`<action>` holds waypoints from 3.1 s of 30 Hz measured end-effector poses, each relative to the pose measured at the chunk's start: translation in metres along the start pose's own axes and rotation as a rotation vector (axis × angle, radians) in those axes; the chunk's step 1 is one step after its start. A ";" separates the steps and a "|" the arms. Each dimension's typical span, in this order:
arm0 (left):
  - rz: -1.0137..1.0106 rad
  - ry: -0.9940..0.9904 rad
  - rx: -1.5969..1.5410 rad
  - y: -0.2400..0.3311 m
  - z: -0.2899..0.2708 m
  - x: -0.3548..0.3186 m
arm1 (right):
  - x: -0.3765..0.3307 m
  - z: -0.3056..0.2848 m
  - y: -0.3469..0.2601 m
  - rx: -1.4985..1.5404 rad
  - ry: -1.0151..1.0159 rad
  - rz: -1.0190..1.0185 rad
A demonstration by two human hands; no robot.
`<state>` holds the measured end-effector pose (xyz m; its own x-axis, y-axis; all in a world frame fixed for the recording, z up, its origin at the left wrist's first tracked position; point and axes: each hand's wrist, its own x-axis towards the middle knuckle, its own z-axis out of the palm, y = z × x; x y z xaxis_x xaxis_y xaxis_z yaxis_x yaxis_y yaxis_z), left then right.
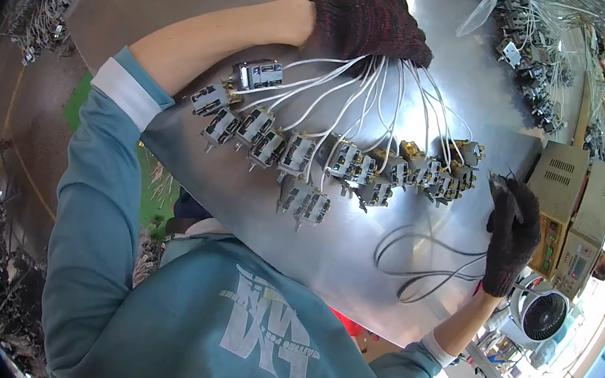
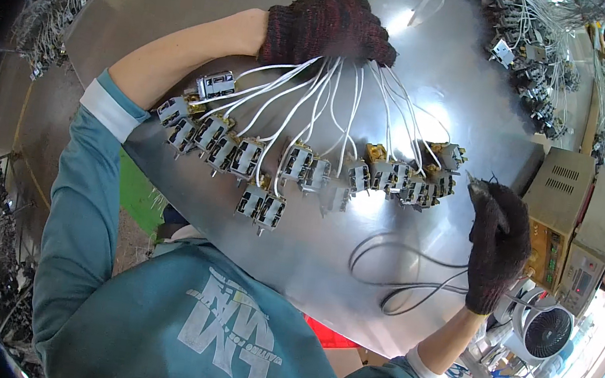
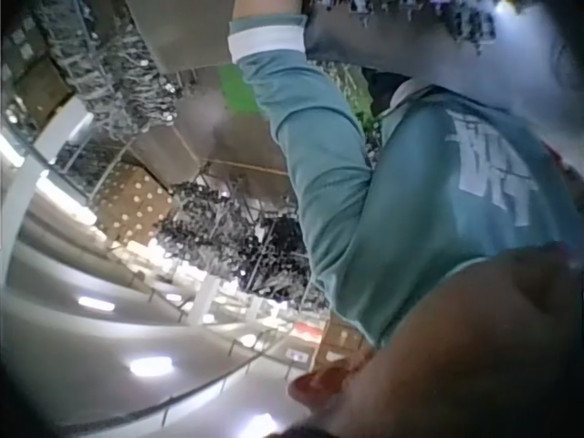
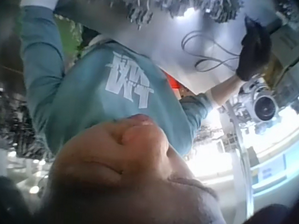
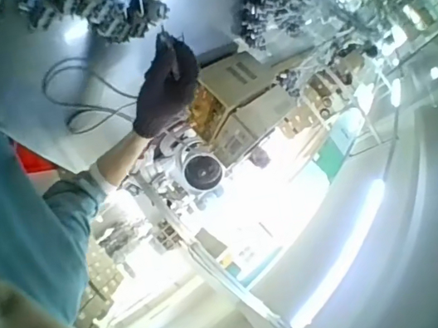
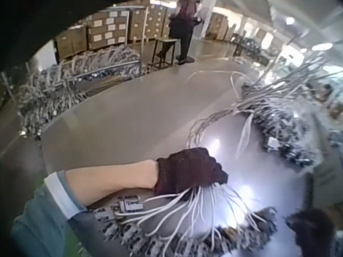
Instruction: Organizing and arranging bundles of electronic wires and connectors on a metal workbench.
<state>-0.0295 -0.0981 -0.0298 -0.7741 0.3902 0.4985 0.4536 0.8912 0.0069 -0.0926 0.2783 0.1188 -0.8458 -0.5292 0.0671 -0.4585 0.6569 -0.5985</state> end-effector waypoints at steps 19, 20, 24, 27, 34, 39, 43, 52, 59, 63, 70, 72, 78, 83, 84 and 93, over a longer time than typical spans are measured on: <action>0.016 -0.034 0.007 0.002 -0.005 0.000 | 0.032 0.000 0.003 -0.307 -0.133 -0.358; 0.020 -0.021 0.022 0.001 -0.004 -0.001 | 0.033 0.001 0.003 -0.310 -0.147 -0.412; 0.009 -0.066 0.041 -0.001 0.001 0.000 | 0.030 -0.001 0.003 -0.322 -0.157 -0.543; 0.024 -0.049 0.080 -0.001 0.001 0.001 | 0.025 0.000 0.003 -0.355 -0.137 -0.584; 0.018 -0.081 0.063 0.003 -0.009 -0.001 | -0.018 0.005 0.006 -0.032 -0.009 -0.038; 0.017 -0.057 0.080 0.001 -0.004 0.000 | -0.032 0.020 0.013 0.033 0.044 -0.035; 0.007 -0.102 0.060 -0.004 0.000 0.002 | -0.031 0.022 0.007 -0.344 0.039 -0.411; 0.004 -0.089 -0.028 0.000 -0.007 -0.001 | -0.033 0.021 0.002 -0.147 0.017 -0.072; -0.045 -0.114 0.123 0.005 -0.009 -0.001 | -0.030 0.018 0.002 -0.407 0.010 -0.392; -0.070 -0.104 0.064 0.005 -0.011 -0.001 | -0.026 0.017 0.003 -0.425 0.001 -0.487; -0.036 -0.007 0.015 0.010 -0.023 -0.006 | -0.017 0.018 0.006 -0.434 0.027 -0.516; -0.108 -0.065 0.090 0.014 -0.025 -0.007 | -0.019 0.021 0.006 -0.375 0.047 -0.472; -0.084 -0.067 0.043 0.012 -0.025 -0.007 | -0.033 0.034 0.002 -0.124 0.061 -0.056; -0.078 -0.022 0.059 0.010 -0.020 -0.007 | -0.033 0.030 -0.010 -0.432 0.041 -0.367; -0.102 -0.050 0.046 0.010 -0.020 -0.007 | -0.032 0.029 -0.012 -0.457 0.022 -0.379; -0.073 0.005 0.076 0.011 -0.023 -0.010 | -0.033 0.037 -0.010 -0.218 0.104 -0.392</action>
<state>-0.0067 -0.0978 -0.0146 -0.8014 0.3225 0.5037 0.3610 0.9323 -0.0225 -0.0497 0.2695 0.0934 -0.6145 -0.7112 0.3413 -0.7868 0.5209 -0.3311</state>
